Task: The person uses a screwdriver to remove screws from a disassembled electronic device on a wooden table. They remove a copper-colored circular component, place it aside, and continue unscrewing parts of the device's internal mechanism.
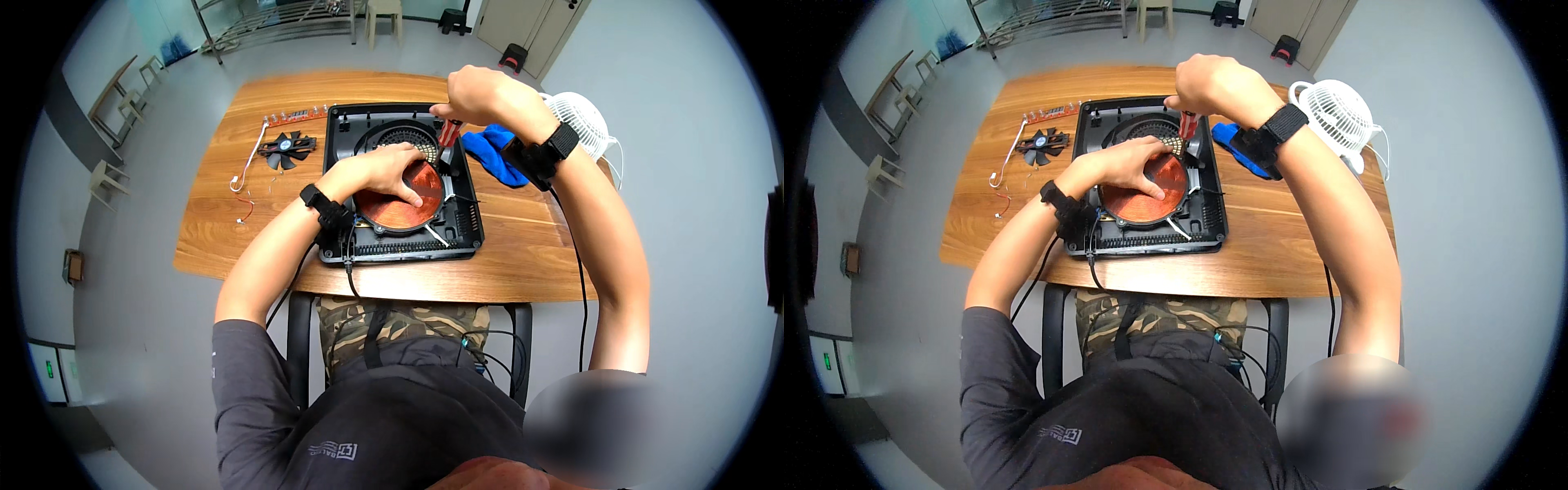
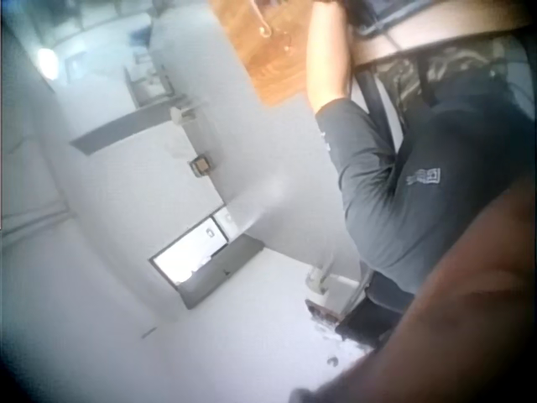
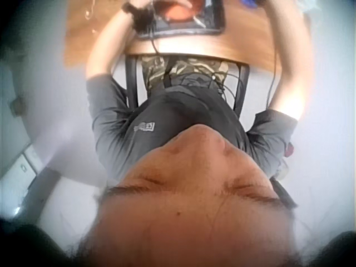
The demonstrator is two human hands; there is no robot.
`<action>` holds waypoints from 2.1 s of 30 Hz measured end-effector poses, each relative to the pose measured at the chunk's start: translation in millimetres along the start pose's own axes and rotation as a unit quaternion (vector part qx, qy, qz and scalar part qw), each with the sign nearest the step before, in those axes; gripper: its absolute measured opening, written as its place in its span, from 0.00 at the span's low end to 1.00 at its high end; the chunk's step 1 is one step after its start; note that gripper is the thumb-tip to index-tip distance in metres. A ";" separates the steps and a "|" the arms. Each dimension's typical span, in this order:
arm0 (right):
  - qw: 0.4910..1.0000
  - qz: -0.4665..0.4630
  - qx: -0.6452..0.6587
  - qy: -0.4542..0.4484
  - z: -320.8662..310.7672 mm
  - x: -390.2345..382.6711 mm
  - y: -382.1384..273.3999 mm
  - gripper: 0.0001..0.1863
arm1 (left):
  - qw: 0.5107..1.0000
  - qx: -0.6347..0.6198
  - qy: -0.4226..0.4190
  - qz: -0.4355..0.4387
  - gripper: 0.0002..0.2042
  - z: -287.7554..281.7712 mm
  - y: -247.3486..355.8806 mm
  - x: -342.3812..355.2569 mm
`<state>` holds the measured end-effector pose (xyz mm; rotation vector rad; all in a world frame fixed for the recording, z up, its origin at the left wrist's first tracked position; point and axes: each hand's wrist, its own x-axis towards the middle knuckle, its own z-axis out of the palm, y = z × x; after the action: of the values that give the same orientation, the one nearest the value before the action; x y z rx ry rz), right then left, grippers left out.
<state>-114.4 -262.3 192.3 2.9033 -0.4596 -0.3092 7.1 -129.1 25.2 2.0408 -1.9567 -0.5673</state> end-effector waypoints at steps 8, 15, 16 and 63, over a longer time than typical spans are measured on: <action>0.980 -0.192 0.040 0.034 13.9 1.6 26.4 0.20 | 1.000 0.005 0.015 0.016 0.50 2.9 -5.4 4.6; 0.995 -0.065 0.046 -0.063 7.2 -2.7 19.8 0.28 | 1.000 0.004 0.018 0.019 0.50 6.9 -3.8 2.0; 0.995 -0.056 0.060 -0.059 5.4 -6.2 16.8 0.30 | 1.000 0.004 0.007 0.009 0.50 6.4 -3.9 1.3; 0.996 0.033 0.065 -0.056 -0.7 -25.7 -9.0 0.22 | 0.997 0.055 -0.053 -0.022 0.44 -10.8 13.6 19.0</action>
<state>-135.6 -245.4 195.5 2.9997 -0.6138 -0.4513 0.0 -149.8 38.9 2.1653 -2.0496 -0.6006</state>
